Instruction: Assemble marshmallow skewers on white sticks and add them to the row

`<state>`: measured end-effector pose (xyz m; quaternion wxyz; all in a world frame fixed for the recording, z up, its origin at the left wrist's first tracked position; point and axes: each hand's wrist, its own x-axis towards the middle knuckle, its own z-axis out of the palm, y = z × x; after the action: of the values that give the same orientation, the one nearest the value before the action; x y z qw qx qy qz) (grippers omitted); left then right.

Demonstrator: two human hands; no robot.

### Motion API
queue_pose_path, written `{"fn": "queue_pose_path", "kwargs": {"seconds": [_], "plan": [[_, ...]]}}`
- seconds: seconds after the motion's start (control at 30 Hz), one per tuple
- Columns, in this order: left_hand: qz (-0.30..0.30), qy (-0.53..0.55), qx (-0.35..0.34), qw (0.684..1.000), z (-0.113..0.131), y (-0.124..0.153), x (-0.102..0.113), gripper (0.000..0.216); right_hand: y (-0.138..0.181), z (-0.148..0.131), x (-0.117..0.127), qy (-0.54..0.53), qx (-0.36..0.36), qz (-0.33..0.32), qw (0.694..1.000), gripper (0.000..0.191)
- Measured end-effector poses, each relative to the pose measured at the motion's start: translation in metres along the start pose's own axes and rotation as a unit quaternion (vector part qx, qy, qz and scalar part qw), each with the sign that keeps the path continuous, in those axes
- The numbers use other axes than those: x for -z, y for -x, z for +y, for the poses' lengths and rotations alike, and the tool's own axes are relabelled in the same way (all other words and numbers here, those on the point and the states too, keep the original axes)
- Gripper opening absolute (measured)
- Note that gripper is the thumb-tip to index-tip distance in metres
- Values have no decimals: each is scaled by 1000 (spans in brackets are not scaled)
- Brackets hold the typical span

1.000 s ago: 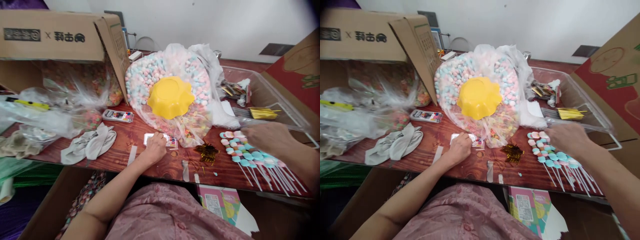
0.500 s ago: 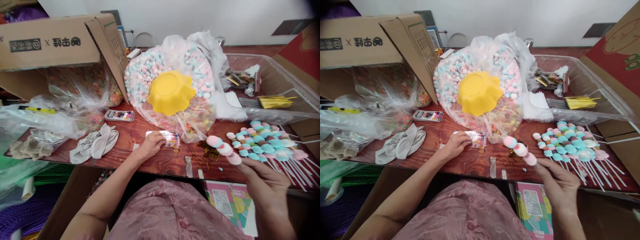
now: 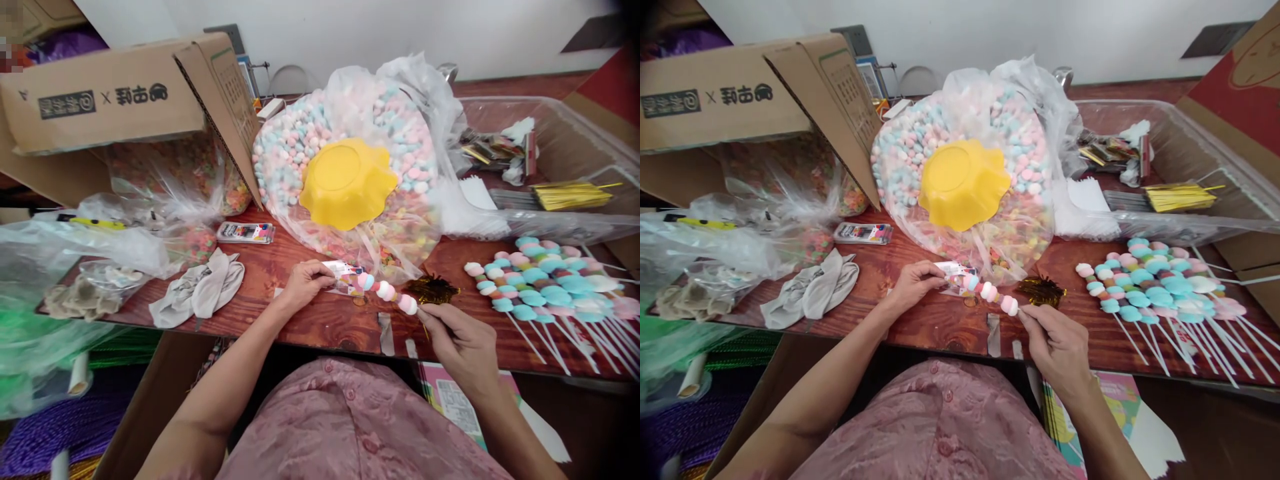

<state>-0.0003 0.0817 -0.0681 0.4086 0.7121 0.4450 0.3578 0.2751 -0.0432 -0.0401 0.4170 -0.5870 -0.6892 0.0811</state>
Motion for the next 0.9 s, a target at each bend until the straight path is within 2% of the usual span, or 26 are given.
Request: {"fn": "queue_pose_path", "kwargs": {"seconds": [0.13, 0.27, 0.47, 0.73, 0.9], "plan": [[-8, -10, -27, 1000, 0, 2, -1, 4, -2, 2, -2, 109, 75, -23, 991, 14], [-10, -5, -47, 999, -2, 3, -2, 3, -6, 1, 1, 223, 154, -48, 961, 16], [-16, 7, -88, 996, -6, 5, -4, 7, -17, -10, 3, 279, 226, -70, 931, 19], [-6, 4, -107, 994, -10, 10, -3, 9, -23, -14, -4, 317, 163, -109, 928, 23], [-32, 1, -106, 994, -9, 11, -3, 14, -23, -11, -1, 288, 96, -172, 937, 28]]}}
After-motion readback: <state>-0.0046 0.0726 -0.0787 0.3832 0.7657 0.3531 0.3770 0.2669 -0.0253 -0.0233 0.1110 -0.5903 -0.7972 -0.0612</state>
